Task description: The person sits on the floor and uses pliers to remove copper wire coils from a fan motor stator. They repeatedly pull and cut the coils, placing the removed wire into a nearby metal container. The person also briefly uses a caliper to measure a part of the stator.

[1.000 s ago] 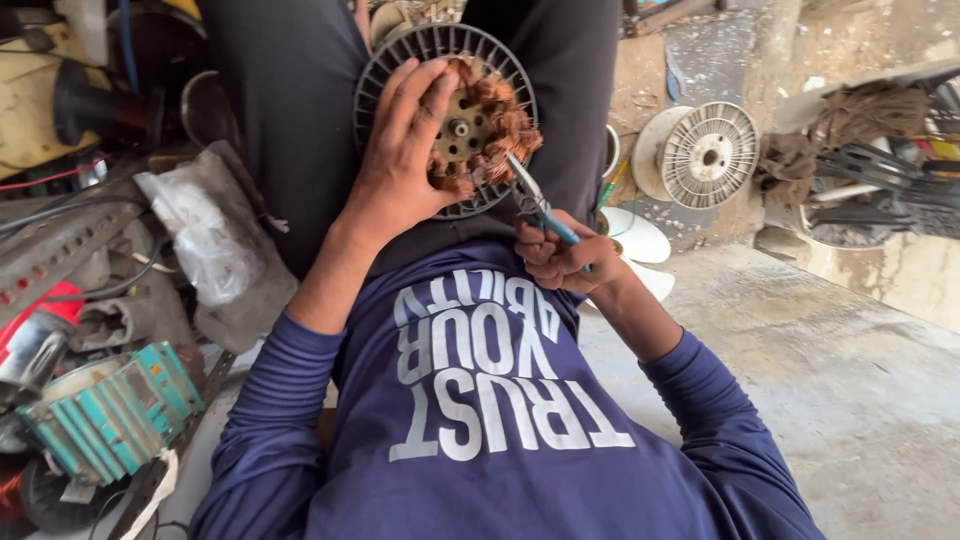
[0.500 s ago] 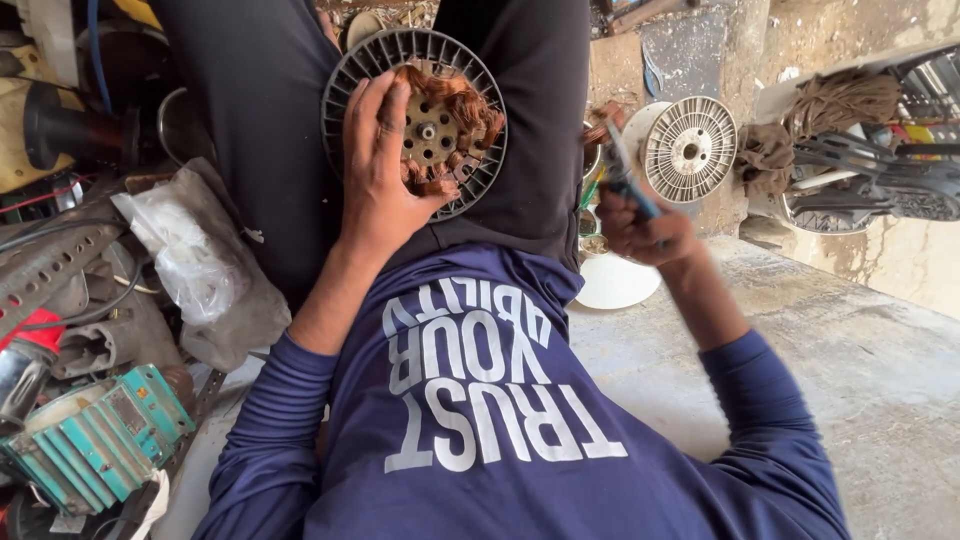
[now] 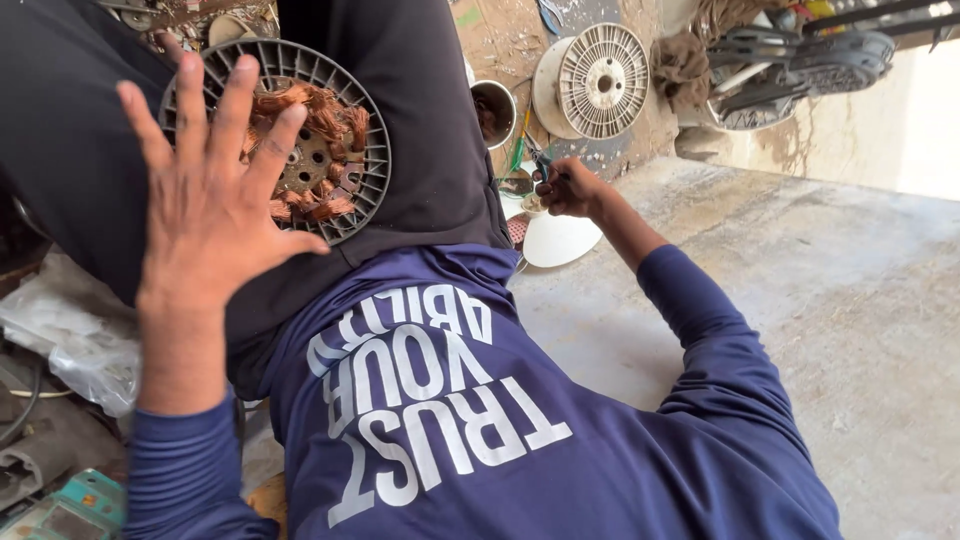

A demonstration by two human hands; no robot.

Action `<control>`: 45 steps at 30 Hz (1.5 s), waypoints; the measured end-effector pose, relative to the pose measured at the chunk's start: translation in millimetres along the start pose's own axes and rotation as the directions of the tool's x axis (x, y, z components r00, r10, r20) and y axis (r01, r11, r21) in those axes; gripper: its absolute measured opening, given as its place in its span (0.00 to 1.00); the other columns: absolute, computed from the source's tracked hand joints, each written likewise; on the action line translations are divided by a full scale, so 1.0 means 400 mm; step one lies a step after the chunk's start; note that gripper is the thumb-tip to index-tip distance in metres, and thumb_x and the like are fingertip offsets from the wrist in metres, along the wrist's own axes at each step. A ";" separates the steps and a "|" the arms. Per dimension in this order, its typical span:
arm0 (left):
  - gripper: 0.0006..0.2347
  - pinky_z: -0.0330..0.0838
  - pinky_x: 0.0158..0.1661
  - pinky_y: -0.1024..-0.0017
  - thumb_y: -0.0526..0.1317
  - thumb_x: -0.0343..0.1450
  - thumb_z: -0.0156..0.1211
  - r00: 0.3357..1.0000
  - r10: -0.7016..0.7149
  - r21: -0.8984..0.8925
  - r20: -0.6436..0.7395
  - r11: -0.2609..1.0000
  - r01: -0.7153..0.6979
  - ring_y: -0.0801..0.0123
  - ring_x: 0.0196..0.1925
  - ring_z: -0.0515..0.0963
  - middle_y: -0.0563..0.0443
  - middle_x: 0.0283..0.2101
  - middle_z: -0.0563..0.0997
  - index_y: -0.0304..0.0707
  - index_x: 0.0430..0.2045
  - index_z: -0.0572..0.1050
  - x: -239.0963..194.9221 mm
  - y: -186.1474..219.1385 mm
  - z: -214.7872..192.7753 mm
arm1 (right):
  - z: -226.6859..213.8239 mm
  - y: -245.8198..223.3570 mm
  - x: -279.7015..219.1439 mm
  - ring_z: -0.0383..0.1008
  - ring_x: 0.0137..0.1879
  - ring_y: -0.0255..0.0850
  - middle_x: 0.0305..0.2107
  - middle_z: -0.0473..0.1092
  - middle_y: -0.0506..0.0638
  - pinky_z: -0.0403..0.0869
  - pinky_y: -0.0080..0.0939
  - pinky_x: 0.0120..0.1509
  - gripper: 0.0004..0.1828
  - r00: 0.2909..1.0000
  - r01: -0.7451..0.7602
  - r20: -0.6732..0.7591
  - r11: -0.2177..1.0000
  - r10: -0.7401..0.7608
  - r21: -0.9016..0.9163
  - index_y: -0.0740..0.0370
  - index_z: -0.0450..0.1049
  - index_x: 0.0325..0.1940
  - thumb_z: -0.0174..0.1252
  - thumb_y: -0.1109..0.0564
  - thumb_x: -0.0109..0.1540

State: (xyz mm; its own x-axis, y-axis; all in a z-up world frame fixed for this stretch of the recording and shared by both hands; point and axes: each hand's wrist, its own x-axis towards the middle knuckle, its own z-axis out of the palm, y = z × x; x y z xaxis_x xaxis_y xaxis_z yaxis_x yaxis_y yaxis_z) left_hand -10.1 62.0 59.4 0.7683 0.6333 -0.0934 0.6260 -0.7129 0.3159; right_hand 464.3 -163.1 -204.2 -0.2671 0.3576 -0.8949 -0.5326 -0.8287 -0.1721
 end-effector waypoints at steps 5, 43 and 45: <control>0.48 0.52 0.75 0.45 0.50 0.53 0.82 0.990 0.143 -0.065 0.002 0.988 -0.142 0.42 0.79 0.57 0.41 0.74 0.61 0.45 0.72 0.65 0.042 -0.021 -0.020 | 0.090 -0.067 -0.086 0.56 0.28 0.33 0.26 0.57 0.42 0.57 0.32 0.28 0.17 0.991 0.115 0.072 0.993 -0.114 -0.011 0.56 0.62 0.45 0.50 0.56 0.51; 0.51 0.53 0.74 0.43 0.40 0.55 0.85 0.899 -0.208 -0.383 -0.385 0.922 0.049 0.36 0.77 0.49 0.37 0.74 0.52 0.39 0.73 0.53 -0.042 0.055 0.151 | 0.922 0.087 -0.332 0.75 0.36 0.56 0.34 0.68 0.60 0.74 0.53 0.40 0.30 0.709 -0.049 0.226 -0.366 -0.668 -0.929 0.69 0.63 0.50 0.68 0.49 0.54; 0.51 0.54 0.73 0.43 0.40 0.55 0.85 0.901 -0.214 -0.389 -0.376 0.920 0.056 0.36 0.77 0.49 0.37 0.74 0.53 0.38 0.72 0.54 -0.045 0.058 0.149 | 0.915 0.073 -0.339 0.75 0.37 0.58 0.30 0.70 0.61 0.74 0.55 0.42 0.27 0.715 0.001 0.247 -0.352 -0.654 -0.936 0.69 0.63 0.44 0.68 0.50 0.54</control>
State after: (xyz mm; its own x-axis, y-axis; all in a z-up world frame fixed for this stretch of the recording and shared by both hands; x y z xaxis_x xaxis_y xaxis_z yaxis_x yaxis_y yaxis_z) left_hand -1.4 16.1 12.2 0.5085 0.8366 0.2036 0.5666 -0.5032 0.6525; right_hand 190.9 -78.3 62.7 -0.0414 0.9039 -0.4257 0.9389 -0.1105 -0.3259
